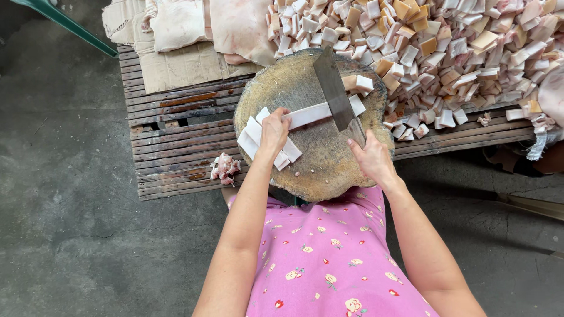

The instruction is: The person cuts large pieces of pork skin into smaller rectangular strips and سپس into cubes using a large cleaver on a wooden block.

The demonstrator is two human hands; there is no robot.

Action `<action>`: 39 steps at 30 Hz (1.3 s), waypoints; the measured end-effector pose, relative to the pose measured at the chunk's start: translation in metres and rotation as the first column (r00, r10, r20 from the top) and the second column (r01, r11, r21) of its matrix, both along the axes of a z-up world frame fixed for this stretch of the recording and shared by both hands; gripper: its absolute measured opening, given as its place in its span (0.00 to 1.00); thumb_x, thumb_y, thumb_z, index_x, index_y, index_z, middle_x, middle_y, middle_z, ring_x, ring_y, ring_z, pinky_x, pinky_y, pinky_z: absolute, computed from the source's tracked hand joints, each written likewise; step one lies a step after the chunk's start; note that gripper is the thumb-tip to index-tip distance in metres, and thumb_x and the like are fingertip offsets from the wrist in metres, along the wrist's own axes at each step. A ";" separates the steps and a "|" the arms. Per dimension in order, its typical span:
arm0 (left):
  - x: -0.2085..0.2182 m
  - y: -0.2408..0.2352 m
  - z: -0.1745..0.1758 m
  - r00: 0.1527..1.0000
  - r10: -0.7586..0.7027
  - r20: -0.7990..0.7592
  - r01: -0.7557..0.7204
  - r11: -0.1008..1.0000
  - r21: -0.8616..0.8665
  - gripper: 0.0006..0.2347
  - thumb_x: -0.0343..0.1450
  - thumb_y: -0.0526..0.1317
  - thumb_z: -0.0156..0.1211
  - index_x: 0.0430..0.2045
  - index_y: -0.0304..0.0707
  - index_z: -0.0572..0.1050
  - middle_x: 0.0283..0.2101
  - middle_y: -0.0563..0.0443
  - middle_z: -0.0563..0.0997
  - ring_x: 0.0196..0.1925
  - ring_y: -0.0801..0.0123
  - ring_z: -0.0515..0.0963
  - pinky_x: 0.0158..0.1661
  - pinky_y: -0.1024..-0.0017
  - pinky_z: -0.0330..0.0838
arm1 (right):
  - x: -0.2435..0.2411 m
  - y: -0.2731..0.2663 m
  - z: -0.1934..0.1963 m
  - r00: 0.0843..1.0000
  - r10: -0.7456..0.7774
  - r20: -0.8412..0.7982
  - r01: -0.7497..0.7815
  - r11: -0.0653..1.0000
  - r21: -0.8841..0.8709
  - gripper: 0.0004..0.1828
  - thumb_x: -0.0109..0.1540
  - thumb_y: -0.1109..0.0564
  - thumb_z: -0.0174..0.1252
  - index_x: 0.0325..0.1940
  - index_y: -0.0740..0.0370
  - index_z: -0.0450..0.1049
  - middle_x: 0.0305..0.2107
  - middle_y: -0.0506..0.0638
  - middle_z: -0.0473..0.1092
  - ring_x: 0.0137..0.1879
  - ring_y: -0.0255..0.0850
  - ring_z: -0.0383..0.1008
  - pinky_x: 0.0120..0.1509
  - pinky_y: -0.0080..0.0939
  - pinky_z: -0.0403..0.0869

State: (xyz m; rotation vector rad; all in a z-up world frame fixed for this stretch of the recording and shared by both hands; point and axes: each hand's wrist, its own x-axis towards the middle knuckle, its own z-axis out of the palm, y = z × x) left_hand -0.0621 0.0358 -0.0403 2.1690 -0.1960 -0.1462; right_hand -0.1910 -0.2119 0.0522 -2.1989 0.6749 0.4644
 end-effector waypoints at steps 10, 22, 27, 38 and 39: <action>-0.015 0.001 0.004 0.991 -0.039 -0.127 0.052 0.994 0.095 0.10 0.70 0.36 0.57 0.40 0.30 0.80 0.39 0.31 0.84 0.43 0.46 0.84 0.48 0.59 0.75 | -0.076 0.012 -0.007 0.997 0.072 0.039 -0.066 0.988 -0.142 0.25 0.67 0.44 0.54 0.54 0.69 0.63 0.33 0.76 0.75 0.42 0.73 0.76 0.46 0.66 0.76; -0.034 -0.005 0.004 0.990 -0.119 0.080 0.103 0.977 0.187 0.14 0.69 0.30 0.49 0.42 0.33 0.83 0.40 0.31 0.81 0.45 0.40 0.81 0.51 0.55 0.74 | -0.010 0.010 -0.011 0.985 0.047 0.168 -0.030 0.994 -0.103 0.29 0.64 0.44 0.58 0.58 0.69 0.63 0.38 0.75 0.75 0.48 0.71 0.76 0.54 0.63 0.73; -0.032 0.003 0.004 0.996 -0.043 0.083 0.029 0.986 0.161 0.12 0.70 0.31 0.51 0.41 0.32 0.82 0.40 0.31 0.81 0.44 0.40 0.81 0.49 0.55 0.74 | -0.028 0.016 0.001 0.999 0.003 0.053 0.000 0.999 -0.043 0.27 0.66 0.44 0.55 0.57 0.68 0.62 0.36 0.75 0.75 0.45 0.72 0.78 0.51 0.64 0.74; -0.024 0.011 -0.010 0.997 0.011 0.075 -0.025 0.983 0.183 0.10 0.68 0.33 0.55 0.37 0.28 0.82 0.40 0.30 0.82 0.43 0.42 0.82 0.50 0.56 0.74 | -0.146 -0.002 0.026 0.995 0.047 -0.084 -0.057 0.992 -0.111 0.26 0.64 0.45 0.55 0.59 0.63 0.65 0.38 0.71 0.76 0.47 0.68 0.77 0.50 0.62 0.75; -0.023 0.011 -0.011 0.999 0.009 0.051 -0.017 0.987 0.159 0.11 0.68 0.33 0.54 0.38 0.28 0.83 0.40 0.30 0.82 0.43 0.43 0.82 0.50 0.57 0.74 | -0.146 -0.002 0.030 0.996 0.045 -0.078 -0.053 0.993 -0.104 0.26 0.64 0.44 0.56 0.58 0.63 0.66 0.36 0.70 0.76 0.45 0.66 0.78 0.48 0.61 0.75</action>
